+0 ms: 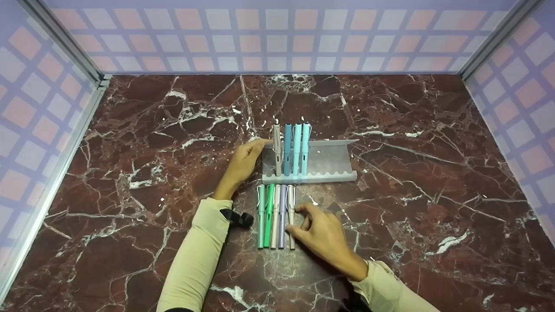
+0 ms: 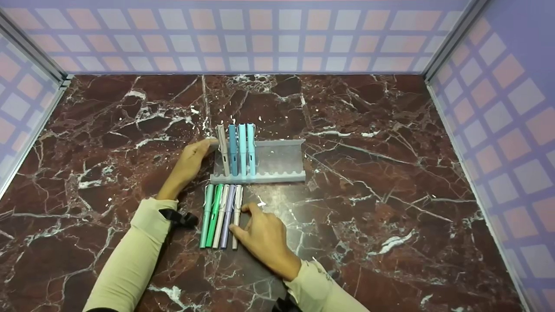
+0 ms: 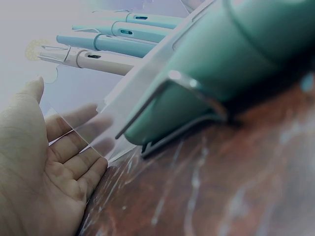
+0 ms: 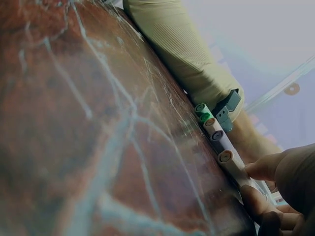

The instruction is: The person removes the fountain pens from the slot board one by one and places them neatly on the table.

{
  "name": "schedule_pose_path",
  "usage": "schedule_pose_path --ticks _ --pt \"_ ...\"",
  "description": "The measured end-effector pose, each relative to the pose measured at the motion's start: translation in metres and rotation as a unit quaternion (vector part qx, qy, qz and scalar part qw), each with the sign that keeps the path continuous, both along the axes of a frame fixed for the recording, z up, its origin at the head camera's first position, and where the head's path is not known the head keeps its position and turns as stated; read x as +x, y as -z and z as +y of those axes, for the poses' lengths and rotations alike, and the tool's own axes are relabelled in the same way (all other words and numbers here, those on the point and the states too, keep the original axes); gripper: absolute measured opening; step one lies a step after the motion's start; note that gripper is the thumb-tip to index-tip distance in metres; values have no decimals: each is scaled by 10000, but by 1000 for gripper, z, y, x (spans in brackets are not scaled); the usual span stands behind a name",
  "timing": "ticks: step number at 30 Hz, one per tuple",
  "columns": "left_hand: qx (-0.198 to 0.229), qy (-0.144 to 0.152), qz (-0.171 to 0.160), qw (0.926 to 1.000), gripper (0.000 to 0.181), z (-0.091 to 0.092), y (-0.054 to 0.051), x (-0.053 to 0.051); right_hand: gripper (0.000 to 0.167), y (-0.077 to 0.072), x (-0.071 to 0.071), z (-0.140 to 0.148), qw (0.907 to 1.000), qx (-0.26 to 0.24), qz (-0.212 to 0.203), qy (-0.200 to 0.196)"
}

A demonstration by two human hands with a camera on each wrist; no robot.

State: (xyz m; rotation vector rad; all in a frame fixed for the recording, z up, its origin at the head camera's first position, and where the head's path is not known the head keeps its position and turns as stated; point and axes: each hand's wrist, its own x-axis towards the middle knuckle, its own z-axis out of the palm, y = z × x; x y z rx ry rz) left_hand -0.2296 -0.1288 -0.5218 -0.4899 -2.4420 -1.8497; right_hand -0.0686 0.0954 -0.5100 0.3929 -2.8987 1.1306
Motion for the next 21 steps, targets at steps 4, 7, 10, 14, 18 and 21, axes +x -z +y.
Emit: schedule_pose_path --ticks 4,7,10,14,18,21 --pt "-64 -10 -127 9999 36 0 -2 1 43 0 0 0 10000 51 51 -21" --pt "-122 -16 -233 9997 37 0 -3 1 42 0 0 0 10000 42 62 -1" --pt "-147 -12 -298 9994 38 0 -2 2 41 0 0 -1 10000 -4 28 28" --pt "-168 -7 -368 9992 39 0 -3 2 39 -1 0 -1 9999 -79 -42 83" --pt "-180 -15 -417 9990 39 0 -4 2 37 -1 -1 -1 9998 -148 -52 133" --pt "-153 -17 -315 9994 37 0 -4 2 36 -1 0 -1 9995 -239 -56 180"
